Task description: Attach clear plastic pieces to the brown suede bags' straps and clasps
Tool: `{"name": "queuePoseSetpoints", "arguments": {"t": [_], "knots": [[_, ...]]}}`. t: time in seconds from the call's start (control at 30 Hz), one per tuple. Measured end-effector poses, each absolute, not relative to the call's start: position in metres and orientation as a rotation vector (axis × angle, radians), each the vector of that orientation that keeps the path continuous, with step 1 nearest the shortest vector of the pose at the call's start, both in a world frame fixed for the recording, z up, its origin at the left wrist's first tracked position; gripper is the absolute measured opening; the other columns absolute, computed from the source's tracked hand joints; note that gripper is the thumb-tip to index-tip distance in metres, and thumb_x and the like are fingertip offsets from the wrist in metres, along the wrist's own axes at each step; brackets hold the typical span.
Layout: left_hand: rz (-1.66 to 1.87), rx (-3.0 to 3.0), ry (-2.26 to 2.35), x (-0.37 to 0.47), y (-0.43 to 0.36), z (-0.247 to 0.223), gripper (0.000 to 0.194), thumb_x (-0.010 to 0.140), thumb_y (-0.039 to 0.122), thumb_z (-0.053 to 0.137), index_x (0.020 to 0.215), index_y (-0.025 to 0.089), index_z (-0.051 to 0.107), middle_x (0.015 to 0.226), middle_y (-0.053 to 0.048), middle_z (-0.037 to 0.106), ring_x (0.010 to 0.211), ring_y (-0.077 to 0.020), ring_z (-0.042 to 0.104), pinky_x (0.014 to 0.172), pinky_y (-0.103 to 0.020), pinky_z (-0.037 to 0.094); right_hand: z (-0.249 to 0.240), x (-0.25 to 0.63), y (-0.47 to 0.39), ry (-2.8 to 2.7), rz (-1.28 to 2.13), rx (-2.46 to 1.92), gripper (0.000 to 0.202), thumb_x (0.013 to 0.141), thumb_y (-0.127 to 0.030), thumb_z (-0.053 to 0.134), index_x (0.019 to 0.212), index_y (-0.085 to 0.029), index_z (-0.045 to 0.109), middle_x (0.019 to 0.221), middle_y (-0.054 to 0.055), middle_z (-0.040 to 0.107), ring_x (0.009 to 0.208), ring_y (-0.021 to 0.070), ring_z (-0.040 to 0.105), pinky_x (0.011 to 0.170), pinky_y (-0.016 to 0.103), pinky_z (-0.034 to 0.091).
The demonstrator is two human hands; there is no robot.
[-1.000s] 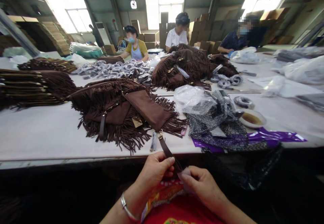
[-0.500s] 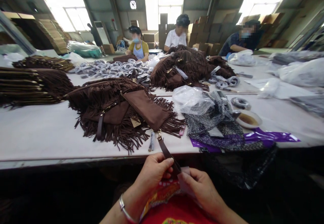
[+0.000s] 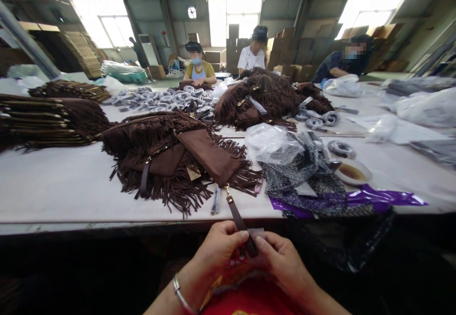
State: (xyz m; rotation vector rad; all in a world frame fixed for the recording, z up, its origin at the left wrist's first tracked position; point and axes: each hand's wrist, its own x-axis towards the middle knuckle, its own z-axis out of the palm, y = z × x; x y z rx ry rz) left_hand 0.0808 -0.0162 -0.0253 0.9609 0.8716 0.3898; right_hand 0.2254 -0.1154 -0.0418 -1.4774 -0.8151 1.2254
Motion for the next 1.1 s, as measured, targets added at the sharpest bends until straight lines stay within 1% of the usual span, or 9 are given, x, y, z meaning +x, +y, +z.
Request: {"name": "queuePoseSetpoints", "arguments": {"t": [0.1,0.2,0.37,0.47,0.6,0.7,0.83,0.97,1.1], "knots": [[0.391,0.964,0.902,0.081,-0.018,-0.02,0.034,0.064,0.039,0.079,0.079,0.01,0.069,0.057,-0.001,0.059,0.046,-0.0084,0.043,0.047,-0.022,0.031,-0.044,0.231,-0.116,-0.932,1.125,-1.579,0.04,0.087,-0.053,0.061,0.085,-0.015,0.075,0.078,0.006,0.072,0.073,0.0215,0.061,0.064,0.028,0.047],[0.397,0.962,0.919,0.08,-0.015,-0.016,0.033,0.063,0.038,0.08,0.076,0.01,0.069,0.058,-0.001,0.059,0.047,-0.0082,0.044,0.048,-0.021,0.031,-0.043,0.234,-0.114,-0.98,1.048,-1.66,0.037,0.085,-0.05,0.063,0.075,-0.016,0.074,0.072,0.004,0.069,0.07,0.0201,0.059,0.062,0.027,0.044],[0.481,0.871,0.902,0.075,0.0,-0.01,0.034,0.063,0.037,0.082,0.081,0.011,0.069,0.067,-0.001,0.061,0.052,-0.0057,0.043,0.047,-0.018,0.028,-0.04,0.232,-0.113,-0.919,0.993,-1.717,0.033,0.079,-0.047,0.067,0.067,-0.017,0.072,0.066,0.003,0.067,0.065,0.0198,0.057,0.058,0.027,0.042],[0.551,0.836,0.924,0.078,0.003,-0.005,0.035,0.061,0.038,0.084,0.079,0.012,0.068,0.068,0.0,0.06,0.054,-0.0057,0.045,0.048,-0.017,0.03,-0.044,0.231,-0.115,-0.935,1.009,-1.728,0.031,0.079,-0.046,0.067,0.07,-0.018,0.074,0.07,0.003,0.069,0.069,0.0209,0.059,0.062,0.028,0.043],[0.573,0.838,0.972,0.086,-0.005,-0.005,0.036,0.061,0.039,0.083,0.078,0.012,0.068,0.067,0.0,0.058,0.054,-0.0068,0.046,0.049,-0.018,0.033,-0.051,0.23,-0.119,-0.95,1.049,-1.708,0.031,0.082,-0.046,0.066,0.077,-0.018,0.075,0.072,0.003,0.069,0.068,0.0198,0.059,0.06,0.027,0.043],[0.562,0.868,1.001,0.09,-0.01,-0.01,0.034,0.064,0.039,0.08,0.079,0.012,0.067,0.065,-0.001,0.059,0.051,-0.0062,0.042,0.048,-0.02,0.03,-0.049,0.229,-0.12,-0.925,1.054,-1.67,0.033,0.082,-0.048,0.068,0.076,-0.017,0.075,0.07,0.002,0.068,0.065,0.0186,0.058,0.058,0.026,0.042],[0.564,0.91,1.005,0.089,-0.011,-0.016,0.031,0.066,0.039,0.077,0.077,0.012,0.065,0.057,0.003,0.051,0.047,-0.0059,0.035,0.046,-0.021,0.023,-0.043,0.228,-0.122,-0.882,1.096,-1.642,0.033,0.081,-0.05,0.069,0.074,-0.018,0.075,0.067,0.002,0.067,0.061,0.0171,0.055,0.054,0.025,0.041],[0.557,0.926,0.999,0.088,-0.009,-0.018,0.033,0.065,0.041,0.078,0.076,0.012,0.065,0.057,0.004,0.05,0.047,-0.0057,0.035,0.045,-0.021,0.023,-0.045,0.228,-0.122,-0.854,1.107,-1.625,0.033,0.08,-0.05,0.07,0.073,-0.018,0.074,0.066,0.001,0.066,0.059,0.0168,0.055,0.052,0.025,0.04],[0.543,0.913,0.999,0.087,-0.01,-0.015,0.035,0.062,0.041,0.079,0.073,0.012,0.065,0.055,0.005,0.048,0.047,-0.0058,0.036,0.045,-0.02,0.024,-0.045,0.227,-0.119,-0.836,1.121,-1.624,0.035,0.081,-0.051,0.07,0.078,-0.017,0.074,0.068,0.002,0.067,0.062,0.0177,0.057,0.055,0.026,0.042]]}}
